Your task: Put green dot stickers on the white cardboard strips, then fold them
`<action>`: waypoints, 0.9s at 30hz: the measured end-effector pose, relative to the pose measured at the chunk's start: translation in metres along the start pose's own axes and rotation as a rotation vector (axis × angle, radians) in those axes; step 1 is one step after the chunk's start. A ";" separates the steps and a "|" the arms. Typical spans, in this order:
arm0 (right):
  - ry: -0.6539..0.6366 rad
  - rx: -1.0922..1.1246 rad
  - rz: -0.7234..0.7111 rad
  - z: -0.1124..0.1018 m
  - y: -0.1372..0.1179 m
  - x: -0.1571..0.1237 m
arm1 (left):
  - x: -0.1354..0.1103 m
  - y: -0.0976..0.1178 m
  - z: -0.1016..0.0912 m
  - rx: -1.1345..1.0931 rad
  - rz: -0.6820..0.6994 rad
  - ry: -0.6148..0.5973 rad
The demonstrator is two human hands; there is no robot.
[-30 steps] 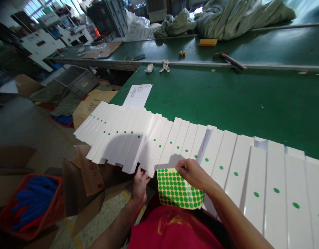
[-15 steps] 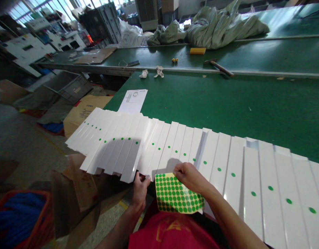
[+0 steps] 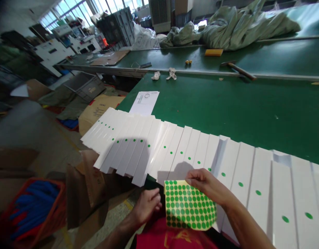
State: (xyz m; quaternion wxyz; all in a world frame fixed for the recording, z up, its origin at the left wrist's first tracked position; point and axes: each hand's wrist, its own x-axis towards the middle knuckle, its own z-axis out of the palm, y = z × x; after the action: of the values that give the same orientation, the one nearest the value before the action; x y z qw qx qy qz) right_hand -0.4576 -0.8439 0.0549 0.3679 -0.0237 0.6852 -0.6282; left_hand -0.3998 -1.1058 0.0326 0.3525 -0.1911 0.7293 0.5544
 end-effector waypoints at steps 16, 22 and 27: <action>0.113 0.142 -0.256 0.086 -0.034 0.091 | 0.099 0.102 -0.262 0.878 0.122 0.793; 0.144 0.097 -0.330 0.110 -0.037 0.100 | 0.112 0.100 -0.249 0.997 -0.010 0.787; 0.231 0.142 -0.312 0.109 -0.043 0.094 | 0.103 0.102 -0.236 0.984 -0.058 0.755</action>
State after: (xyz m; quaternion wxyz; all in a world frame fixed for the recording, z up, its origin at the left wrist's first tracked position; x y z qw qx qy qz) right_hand -0.4864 -0.9916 0.0550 0.1859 -0.0311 0.6650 -0.7226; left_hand -0.6090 -1.2849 0.0587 0.1321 -0.2088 0.9683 0.0375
